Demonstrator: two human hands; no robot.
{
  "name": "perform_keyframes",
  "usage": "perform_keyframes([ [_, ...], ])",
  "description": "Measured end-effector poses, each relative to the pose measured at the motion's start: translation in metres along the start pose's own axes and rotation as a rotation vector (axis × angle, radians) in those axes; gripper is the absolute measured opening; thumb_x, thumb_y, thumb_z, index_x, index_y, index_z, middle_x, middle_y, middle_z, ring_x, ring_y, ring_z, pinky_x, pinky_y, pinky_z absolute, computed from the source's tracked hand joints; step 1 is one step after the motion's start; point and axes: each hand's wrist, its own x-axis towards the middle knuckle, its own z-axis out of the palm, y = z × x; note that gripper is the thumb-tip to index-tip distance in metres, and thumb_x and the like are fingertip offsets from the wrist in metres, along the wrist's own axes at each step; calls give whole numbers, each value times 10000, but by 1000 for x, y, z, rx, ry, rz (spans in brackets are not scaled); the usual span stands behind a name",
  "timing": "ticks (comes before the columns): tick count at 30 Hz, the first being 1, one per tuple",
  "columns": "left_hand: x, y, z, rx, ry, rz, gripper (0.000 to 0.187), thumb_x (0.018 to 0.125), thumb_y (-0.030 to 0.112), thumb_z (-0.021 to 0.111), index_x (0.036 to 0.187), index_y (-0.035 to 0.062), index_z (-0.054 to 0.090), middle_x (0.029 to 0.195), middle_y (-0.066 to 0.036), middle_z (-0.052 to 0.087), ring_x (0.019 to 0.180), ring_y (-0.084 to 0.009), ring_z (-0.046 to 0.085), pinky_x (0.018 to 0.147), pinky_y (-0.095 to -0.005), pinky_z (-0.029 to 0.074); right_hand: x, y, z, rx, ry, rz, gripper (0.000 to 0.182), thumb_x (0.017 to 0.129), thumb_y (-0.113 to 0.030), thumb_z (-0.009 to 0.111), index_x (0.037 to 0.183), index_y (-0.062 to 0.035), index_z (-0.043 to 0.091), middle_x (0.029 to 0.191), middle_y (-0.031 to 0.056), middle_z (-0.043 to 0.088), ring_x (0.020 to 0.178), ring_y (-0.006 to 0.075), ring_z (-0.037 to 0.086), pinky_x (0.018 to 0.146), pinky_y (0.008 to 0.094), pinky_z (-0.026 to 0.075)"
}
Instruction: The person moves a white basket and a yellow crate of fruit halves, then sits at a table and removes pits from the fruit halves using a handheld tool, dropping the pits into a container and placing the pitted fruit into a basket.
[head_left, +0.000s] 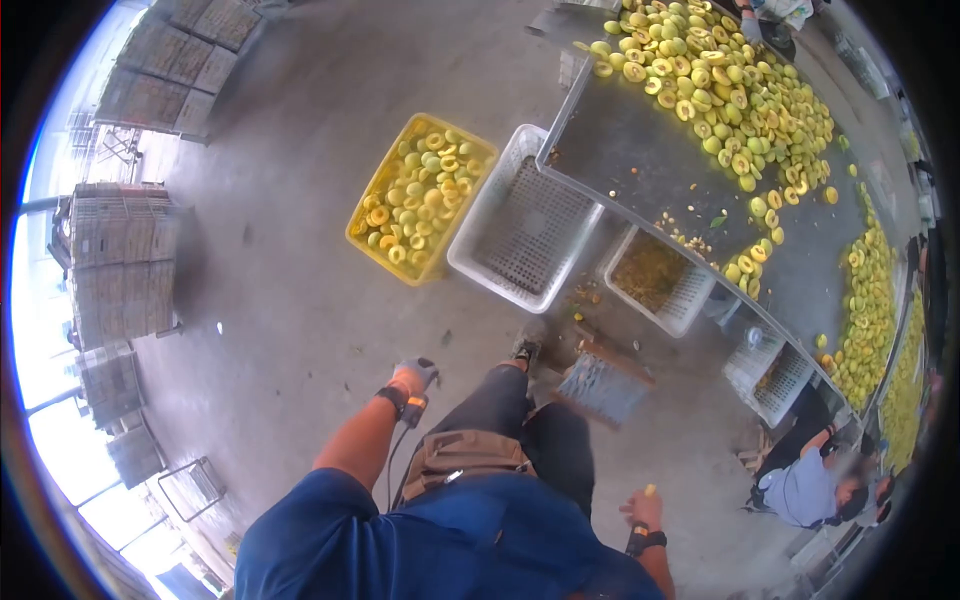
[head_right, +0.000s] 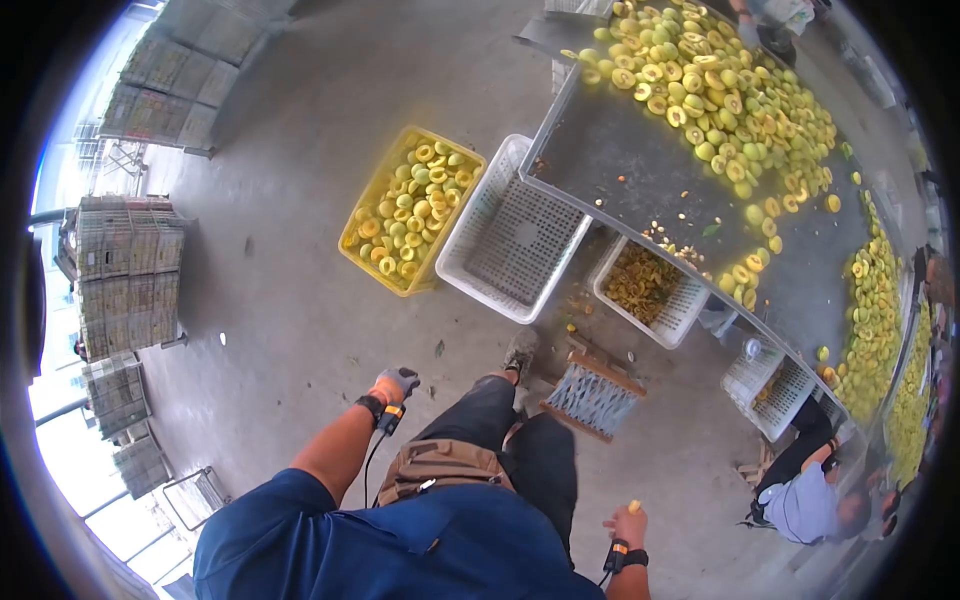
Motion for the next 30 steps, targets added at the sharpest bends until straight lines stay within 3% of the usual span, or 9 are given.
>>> perform_keyframes([
  [3,35,17,-19,11,98,70,359,960,394,679,1208,166,803,1222,-114,785,1131,-352,732,990,-442,573,-1,-19,-4,125,1,-27,239,995,-207,628,1136,-19,584,913,113,649,728,288,768,431,343,456],
  [9,34,146,-118,-223,177,4,375,924,379,716,1203,144,804,1189,-141,791,1126,-360,733,988,-449,566,6,-31,-39,319,80,-51,267,998,-231,640,1163,-38,557,951,102,621,710,280,750,450,350,458],
  [12,60,188,-119,-171,342,136,375,931,354,742,1220,125,806,1137,-121,815,1018,-310,772,908,-409,593,17,-36,-67,350,107,-41,256,999,-228,639,1157,-47,550,943,95,612,707,280,748,447,344,453],
  [17,82,289,-117,-130,365,141,374,949,363,732,1234,129,795,1203,-137,796,1124,-344,738,988,-436,570,68,-79,-132,278,95,-130,219,996,-230,642,1077,-38,577,875,82,609,693,267,743,440,330,448],
  [18,100,289,-104,57,397,270,361,969,358,708,1229,121,790,1205,-143,793,1123,-355,735,980,-443,571,98,-88,-144,239,40,-153,221,995,-257,646,1049,-49,593,863,81,634,707,238,738,456,326,446],
  [19,105,300,-97,242,427,412,351,989,353,684,1223,112,785,1206,-148,791,1121,-366,731,973,-450,571,119,-108,-164,206,-2,-177,228,994,-284,649,1020,-61,609,850,80,659,721,209,733,473,322,444],
  [22,90,361,-79,-70,297,228,427,1017,387,652,1292,79,759,1276,-174,764,1195,-373,706,1023,-456,547,171,-201,-223,-55,59,-400,249,988,-300,676,870,-85,632,656,29,644,615,163,693,486,334,464],
  [24,83,390,-52,-212,220,-7,421,988,373,688,1301,101,762,1310,-160,756,1206,-349,708,1041,-435,552,235,-247,-267,37,-9,-553,224,992,-259,697,927,-49,654,702,47,666,609,180,694,520,338,503],
  [30,57,507,-34,-169,424,59,345,881,314,813,1144,91,809,1060,-156,811,1044,-325,769,919,-418,589,321,-422,-372,80,87,-840,249,990,-235,689,1032,10,673,775,102,708,578,222,717,567,373,577],
])
